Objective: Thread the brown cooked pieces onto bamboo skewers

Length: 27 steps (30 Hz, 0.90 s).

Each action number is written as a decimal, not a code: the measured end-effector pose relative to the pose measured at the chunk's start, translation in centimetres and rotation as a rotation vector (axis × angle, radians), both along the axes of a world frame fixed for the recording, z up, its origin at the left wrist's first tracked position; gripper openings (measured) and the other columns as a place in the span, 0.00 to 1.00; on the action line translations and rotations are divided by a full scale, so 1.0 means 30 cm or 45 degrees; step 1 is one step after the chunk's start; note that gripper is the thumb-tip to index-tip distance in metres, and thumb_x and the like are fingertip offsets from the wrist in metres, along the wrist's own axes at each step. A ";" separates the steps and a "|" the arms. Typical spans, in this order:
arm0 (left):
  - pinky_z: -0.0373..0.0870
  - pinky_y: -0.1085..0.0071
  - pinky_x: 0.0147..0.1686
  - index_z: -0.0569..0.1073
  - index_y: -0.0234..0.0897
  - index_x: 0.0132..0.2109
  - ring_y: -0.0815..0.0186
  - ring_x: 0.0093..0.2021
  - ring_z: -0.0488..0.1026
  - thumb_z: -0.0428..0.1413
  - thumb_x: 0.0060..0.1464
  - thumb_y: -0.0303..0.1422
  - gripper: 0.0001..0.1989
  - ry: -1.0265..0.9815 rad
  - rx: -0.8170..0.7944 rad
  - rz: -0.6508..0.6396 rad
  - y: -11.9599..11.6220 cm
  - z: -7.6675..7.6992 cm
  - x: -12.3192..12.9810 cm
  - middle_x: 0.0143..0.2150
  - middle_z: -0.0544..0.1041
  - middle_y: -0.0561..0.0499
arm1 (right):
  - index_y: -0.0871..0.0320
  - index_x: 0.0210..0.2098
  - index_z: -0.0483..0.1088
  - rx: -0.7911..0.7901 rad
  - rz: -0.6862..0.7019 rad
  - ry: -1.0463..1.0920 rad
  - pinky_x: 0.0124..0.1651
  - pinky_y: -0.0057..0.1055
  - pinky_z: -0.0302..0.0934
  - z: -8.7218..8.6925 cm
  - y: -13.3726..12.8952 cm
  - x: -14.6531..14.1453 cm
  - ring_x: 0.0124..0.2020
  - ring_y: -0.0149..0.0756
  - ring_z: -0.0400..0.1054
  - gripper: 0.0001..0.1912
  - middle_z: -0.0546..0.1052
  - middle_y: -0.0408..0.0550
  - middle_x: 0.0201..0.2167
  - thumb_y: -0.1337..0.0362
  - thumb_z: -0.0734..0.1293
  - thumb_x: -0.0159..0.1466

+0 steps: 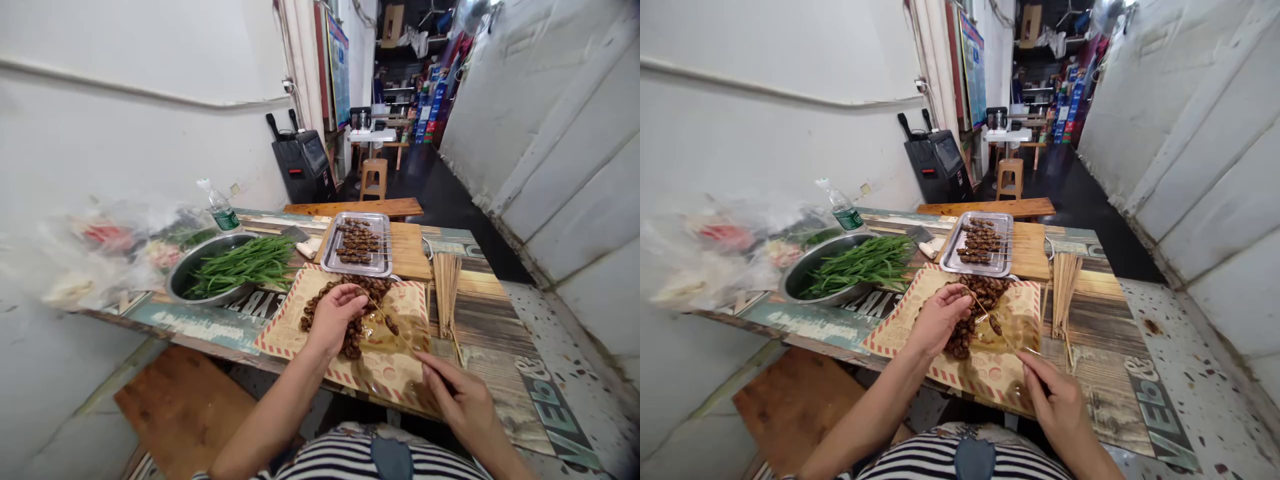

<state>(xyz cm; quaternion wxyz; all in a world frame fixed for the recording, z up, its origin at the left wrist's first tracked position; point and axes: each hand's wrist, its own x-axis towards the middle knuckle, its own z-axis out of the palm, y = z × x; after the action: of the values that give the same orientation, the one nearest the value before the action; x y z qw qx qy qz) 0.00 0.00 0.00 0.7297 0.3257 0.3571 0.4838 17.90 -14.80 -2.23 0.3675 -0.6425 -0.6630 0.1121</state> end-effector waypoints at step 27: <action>0.67 0.75 0.35 0.68 0.34 0.37 0.69 0.36 0.73 0.62 0.41 0.27 0.14 -0.394 -0.114 -0.036 0.000 0.007 0.022 0.35 0.74 0.51 | 0.56 0.42 0.73 0.096 -0.031 -0.013 0.36 0.24 0.69 -0.029 -0.027 0.047 0.32 0.34 0.74 0.14 0.78 0.46 0.34 0.59 0.61 0.59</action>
<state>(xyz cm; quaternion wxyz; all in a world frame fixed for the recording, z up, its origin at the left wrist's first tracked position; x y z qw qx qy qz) 0.66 0.00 0.20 0.7965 0.2196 0.2569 0.5014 19.31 -15.60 -3.09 0.3893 -0.6368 -0.6608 0.0792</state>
